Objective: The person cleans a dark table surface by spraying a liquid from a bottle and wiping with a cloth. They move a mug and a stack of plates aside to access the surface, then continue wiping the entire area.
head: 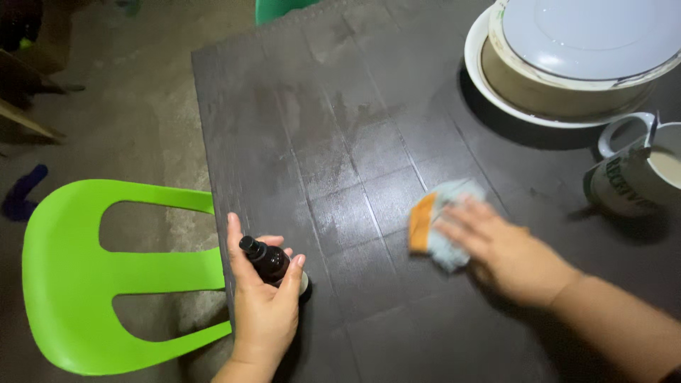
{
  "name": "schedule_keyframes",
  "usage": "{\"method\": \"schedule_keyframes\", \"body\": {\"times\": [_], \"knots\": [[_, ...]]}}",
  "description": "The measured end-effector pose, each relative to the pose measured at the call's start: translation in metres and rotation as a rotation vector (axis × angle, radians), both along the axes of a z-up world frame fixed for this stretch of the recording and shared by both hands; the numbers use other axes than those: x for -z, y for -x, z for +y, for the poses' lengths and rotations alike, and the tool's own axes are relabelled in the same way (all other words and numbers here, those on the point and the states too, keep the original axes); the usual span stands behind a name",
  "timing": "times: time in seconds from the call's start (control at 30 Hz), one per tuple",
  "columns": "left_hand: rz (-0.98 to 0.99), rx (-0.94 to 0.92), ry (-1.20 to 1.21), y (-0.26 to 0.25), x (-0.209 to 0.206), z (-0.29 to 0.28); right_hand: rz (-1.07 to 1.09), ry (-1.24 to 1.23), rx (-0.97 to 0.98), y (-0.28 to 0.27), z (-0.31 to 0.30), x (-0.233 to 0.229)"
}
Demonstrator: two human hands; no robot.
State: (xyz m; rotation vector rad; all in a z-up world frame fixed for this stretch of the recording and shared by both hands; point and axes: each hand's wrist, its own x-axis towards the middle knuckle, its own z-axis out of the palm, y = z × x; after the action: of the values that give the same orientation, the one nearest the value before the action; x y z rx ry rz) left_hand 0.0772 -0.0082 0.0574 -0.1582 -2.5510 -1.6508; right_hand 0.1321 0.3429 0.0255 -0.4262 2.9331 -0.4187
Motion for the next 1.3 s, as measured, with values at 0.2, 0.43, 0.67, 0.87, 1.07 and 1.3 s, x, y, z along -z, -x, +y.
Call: {"method": "schedule_keyframes", "body": {"times": [0.2, 0.43, 0.67, 0.87, 1.07, 1.3], "knots": [[-0.011, 0.028, -0.028, -0.003, -0.001, 0.002, 0.198, -0.316, 0.378, 0.029, 0.041, -0.004], [0.001, 0.064, -0.042, 0.000, -0.003, 0.015, 0.192, -0.378, 0.553, -0.010, 0.042, -0.010], [-0.058, 0.093, -0.055, -0.001, -0.002, 0.028, 0.076, -0.415, 0.695, -0.080, 0.018, 0.012], [-0.085, 0.108, -0.057, -0.001, 0.002, 0.033, 0.261, -0.375, 0.507, -0.132, -0.012, 0.045], [-0.009, 0.148, -0.048, 0.002, 0.003, 0.037, 0.294, -0.114, 0.084, -0.104, -0.032, 0.024], [-0.178, 0.118, -0.154, 0.008, -0.002, 0.037, 0.001, -0.078, -0.083, -0.006, -0.015, -0.019]]}}
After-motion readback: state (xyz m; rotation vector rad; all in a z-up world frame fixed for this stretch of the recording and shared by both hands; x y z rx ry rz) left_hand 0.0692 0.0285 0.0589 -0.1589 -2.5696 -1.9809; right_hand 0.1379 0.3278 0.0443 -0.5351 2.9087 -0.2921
